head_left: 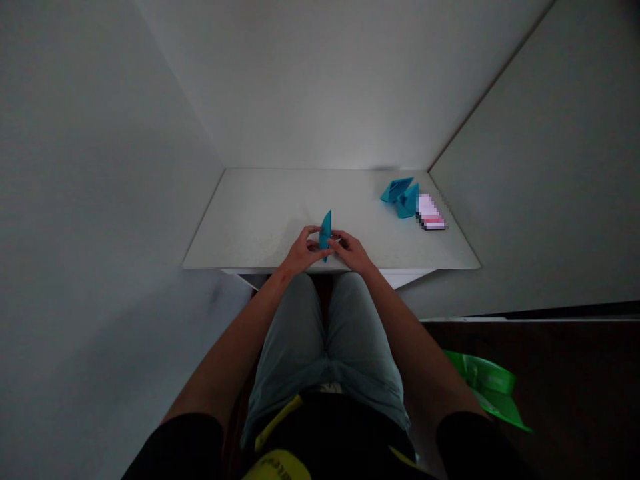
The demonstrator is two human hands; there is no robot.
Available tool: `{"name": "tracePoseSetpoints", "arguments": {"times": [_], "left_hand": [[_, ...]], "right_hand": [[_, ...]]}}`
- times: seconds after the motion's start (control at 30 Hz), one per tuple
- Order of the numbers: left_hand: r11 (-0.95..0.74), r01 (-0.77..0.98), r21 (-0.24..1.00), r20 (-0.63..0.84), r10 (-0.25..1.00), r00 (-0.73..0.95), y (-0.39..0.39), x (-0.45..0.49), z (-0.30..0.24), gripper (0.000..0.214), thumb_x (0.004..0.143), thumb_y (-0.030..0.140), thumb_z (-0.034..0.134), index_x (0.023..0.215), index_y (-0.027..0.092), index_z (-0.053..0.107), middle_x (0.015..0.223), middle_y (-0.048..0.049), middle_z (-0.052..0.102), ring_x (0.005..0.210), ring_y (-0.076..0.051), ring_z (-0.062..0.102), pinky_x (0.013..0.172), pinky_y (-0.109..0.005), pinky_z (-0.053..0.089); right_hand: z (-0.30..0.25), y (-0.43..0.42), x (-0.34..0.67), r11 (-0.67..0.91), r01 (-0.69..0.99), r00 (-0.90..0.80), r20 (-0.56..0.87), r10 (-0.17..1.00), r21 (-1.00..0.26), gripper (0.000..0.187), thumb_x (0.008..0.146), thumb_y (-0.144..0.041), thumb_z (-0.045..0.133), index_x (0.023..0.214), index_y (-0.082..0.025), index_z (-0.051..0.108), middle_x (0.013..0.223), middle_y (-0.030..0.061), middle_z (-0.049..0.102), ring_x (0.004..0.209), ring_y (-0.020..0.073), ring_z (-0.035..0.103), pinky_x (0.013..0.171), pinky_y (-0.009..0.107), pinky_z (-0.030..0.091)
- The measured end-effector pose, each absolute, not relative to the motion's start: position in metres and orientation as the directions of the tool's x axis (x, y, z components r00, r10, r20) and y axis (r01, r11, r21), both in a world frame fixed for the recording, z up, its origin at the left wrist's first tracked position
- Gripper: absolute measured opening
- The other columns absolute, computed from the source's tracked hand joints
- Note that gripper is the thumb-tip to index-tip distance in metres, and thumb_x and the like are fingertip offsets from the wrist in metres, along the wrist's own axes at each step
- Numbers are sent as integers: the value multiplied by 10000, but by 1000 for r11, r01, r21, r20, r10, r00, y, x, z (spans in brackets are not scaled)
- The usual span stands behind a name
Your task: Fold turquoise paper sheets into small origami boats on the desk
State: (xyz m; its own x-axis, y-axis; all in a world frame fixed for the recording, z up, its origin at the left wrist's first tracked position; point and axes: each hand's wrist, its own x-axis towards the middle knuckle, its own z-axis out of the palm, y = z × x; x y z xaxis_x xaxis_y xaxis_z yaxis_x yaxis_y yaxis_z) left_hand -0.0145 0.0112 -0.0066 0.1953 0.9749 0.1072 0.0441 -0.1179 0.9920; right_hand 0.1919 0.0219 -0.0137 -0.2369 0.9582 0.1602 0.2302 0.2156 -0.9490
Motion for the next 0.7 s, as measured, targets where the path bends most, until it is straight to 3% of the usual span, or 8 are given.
{"name": "tracePoseSetpoints", "arguments": {"times": [0.13, 0.3, 0.53, 0.7], "left_hand": [[-125, 30, 992, 116, 971, 211, 10, -15, -5, 772, 707, 449, 1005, 1328, 235, 599, 1441, -130, 692, 857, -146, 739, 749, -294, 612], [-145, -24, 989, 147, 970, 195, 12, -15, -8, 680, 742, 384, 958, 1302, 241, 600, 1671, -152, 531, 864, -128, 741, 769, -302, 629], [-133, 12, 991, 130, 982, 140, 20, -18, -19, 593, 826, 239, 763, 1385, 209, 569, 1306, -102, 739, 901, -176, 743, 807, -314, 615], [-166, 37, 985, 163, 985, 60, 23, -19, -18, 424, 878, 196, 623, 1301, 218, 647, 1387, -92, 725, 938, -183, 750, 865, -361, 656]], "right_hand": [[-16, 22, 192, 218, 222, -240, 163, 957, -951, 588, 914, -670, 732, 1286, -217, 774, 1045, 62, 781, 705, 161, 611, 652, 312, 500], [-20, 24, 192, 215, 176, -222, 174, 959, -961, 585, 922, -683, 719, 1286, -228, 765, 1016, 50, 769, 710, 164, 618, 654, 314, 509], [-19, 24, 195, 246, 174, -203, 210, 956, -954, 503, 970, -558, 685, 1367, -254, 727, 928, 12, 689, 673, 157, 610, 653, 321, 515], [-16, 22, 197, 260, 192, -181, 227, 957, -946, 419, 1022, -551, 617, 1304, -268, 742, 769, -19, 635, 648, 171, 585, 669, 330, 499]]}}
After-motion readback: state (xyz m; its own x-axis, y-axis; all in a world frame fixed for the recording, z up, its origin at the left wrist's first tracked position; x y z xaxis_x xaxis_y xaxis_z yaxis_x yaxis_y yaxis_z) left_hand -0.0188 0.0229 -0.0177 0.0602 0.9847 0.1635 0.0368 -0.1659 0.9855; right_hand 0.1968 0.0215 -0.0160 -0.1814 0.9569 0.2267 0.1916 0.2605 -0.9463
